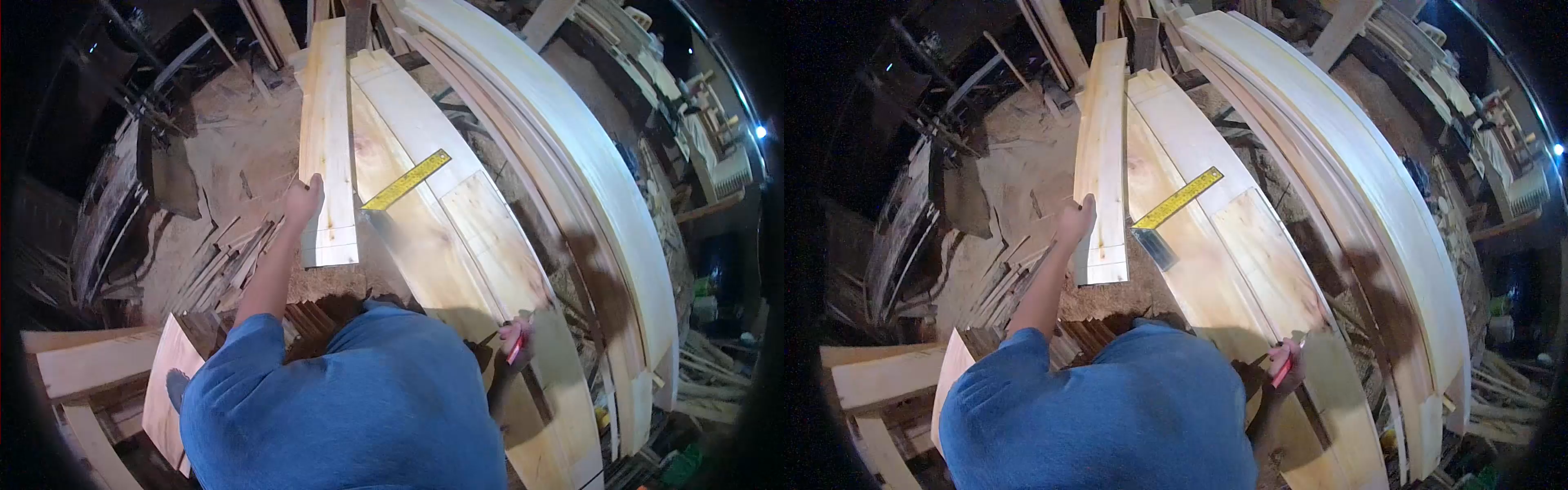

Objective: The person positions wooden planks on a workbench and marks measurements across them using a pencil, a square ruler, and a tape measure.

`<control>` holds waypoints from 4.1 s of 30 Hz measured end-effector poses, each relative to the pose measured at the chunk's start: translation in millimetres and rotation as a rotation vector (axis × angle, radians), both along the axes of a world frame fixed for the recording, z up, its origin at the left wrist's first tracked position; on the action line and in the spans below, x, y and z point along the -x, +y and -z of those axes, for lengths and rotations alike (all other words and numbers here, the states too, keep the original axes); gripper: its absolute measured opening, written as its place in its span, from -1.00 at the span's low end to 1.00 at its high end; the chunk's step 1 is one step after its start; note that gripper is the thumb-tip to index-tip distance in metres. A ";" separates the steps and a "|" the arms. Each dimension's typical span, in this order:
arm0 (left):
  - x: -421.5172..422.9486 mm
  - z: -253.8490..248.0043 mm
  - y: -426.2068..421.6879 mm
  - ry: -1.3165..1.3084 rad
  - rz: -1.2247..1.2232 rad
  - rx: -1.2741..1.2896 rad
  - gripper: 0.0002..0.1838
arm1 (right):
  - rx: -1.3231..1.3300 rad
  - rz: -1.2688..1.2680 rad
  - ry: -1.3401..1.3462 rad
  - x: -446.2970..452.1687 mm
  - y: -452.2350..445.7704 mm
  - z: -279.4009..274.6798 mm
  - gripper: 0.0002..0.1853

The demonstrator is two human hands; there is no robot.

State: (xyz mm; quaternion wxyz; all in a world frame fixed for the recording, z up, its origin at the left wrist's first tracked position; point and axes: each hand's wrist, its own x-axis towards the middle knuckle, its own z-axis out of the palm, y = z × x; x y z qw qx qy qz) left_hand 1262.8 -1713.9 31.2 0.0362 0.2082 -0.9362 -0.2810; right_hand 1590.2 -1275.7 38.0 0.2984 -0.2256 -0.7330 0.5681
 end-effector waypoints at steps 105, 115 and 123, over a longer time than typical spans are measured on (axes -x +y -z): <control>-430.2 -31.6 599.8 0.336 1.516 0.020 -0.75 | -1.240 0.165 -0.517 -362.6 813.8 -155.7 -0.72; -429.2 -33.2 591.2 0.368 1.481 -0.061 -0.75 | -1.376 0.104 -0.490 -326.9 828.6 -361.0 -0.70; -429.5 -37.5 578.2 0.412 1.460 -0.159 -0.80 | -0.929 -0.018 -0.078 -313.6 655.2 -656.8 -0.44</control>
